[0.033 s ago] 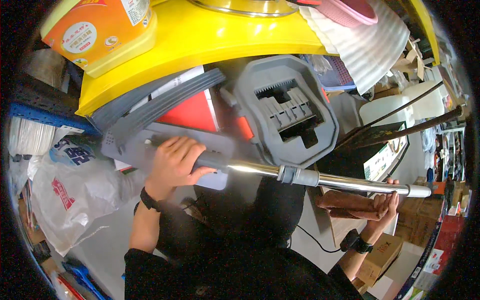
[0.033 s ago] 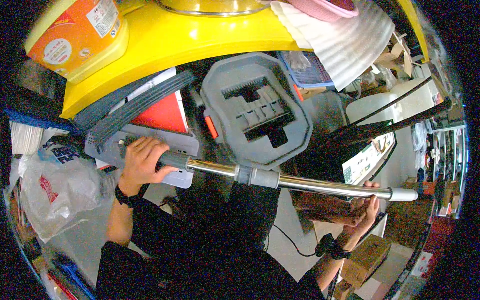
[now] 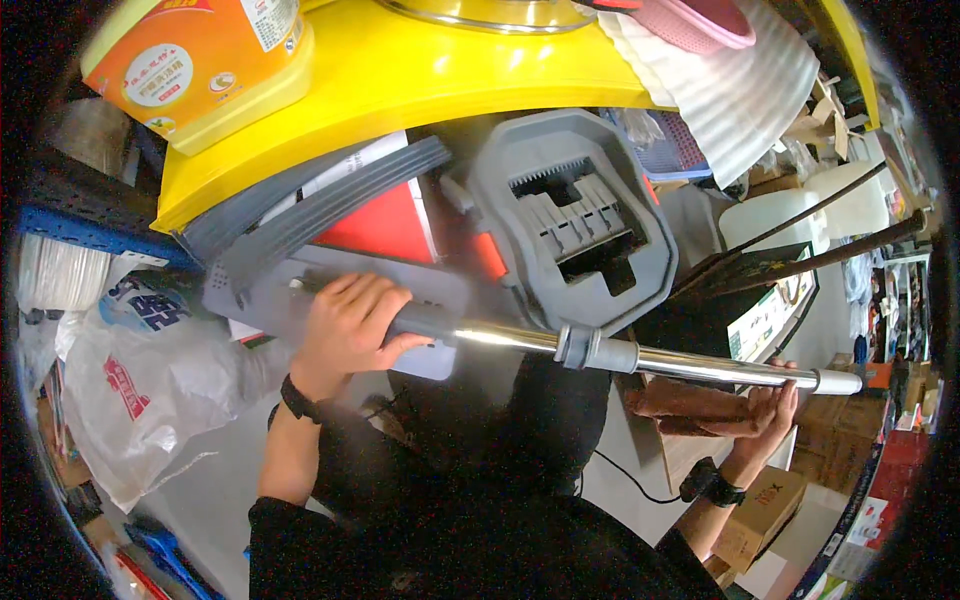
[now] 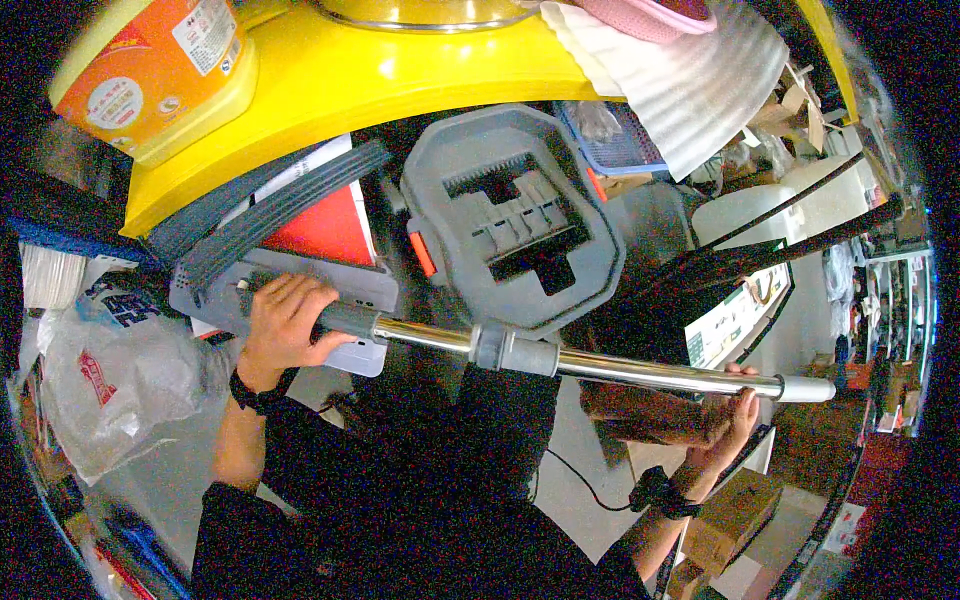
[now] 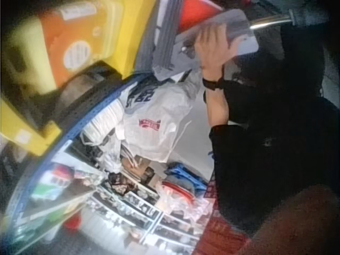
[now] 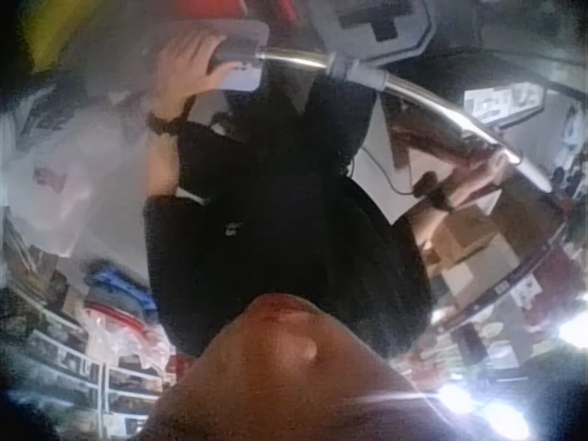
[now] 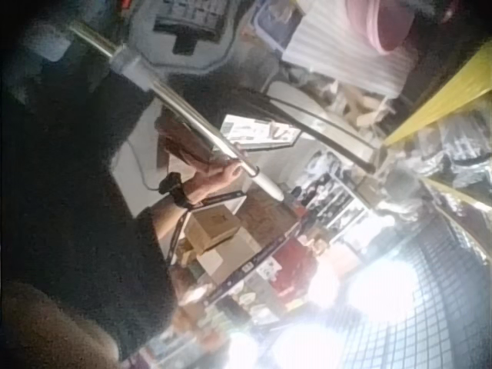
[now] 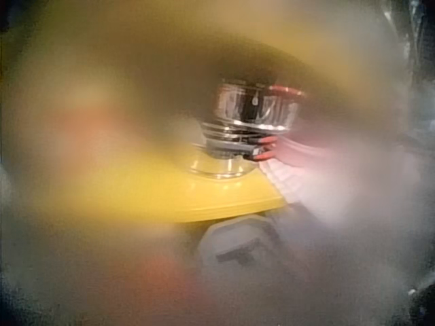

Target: The person assembles a mop by removing components from a box, attaching a cloth to the mop head base, and connecting the base to the handle pole.

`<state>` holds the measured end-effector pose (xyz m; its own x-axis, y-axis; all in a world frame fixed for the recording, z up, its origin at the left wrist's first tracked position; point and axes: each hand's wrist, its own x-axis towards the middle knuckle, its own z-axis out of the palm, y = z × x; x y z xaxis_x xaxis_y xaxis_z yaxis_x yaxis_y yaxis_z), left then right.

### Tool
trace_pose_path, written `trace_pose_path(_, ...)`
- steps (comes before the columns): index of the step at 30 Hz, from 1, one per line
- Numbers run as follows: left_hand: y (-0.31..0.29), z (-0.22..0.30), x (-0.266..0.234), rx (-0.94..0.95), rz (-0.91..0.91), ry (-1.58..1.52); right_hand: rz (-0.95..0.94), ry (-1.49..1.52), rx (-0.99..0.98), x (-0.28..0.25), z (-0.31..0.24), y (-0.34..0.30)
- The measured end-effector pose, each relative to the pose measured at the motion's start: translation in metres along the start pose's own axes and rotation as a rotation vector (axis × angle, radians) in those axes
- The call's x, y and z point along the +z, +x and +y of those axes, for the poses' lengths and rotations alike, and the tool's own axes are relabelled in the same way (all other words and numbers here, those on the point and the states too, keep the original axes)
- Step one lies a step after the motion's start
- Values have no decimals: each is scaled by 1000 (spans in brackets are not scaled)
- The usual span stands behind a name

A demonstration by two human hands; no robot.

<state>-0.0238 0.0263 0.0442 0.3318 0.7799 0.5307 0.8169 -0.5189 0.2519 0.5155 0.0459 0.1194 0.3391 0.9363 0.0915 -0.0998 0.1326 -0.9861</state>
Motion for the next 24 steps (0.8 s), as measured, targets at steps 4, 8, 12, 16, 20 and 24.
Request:
trace_pose_path(4,-1,2,5,8,23,-5,185,-29,156,16,6,-6)
trace_pose_path(8,1,3,3,18,43,21,35,183,43,46,-2,-20)
trace_pose_path(12,2,3,3,12,33,32,50,123,-10,12,14,-18)
trace_pose_path(16,3,5,4,16,28,14,199,2,51,42,15,-17)
trace_pose_path(20,4,3,5,-2,17,1,6,151,30,37,20,-20)
trace_pose_path(24,3,2,6,6,35,14,-2,28,-33,29,29,-19)
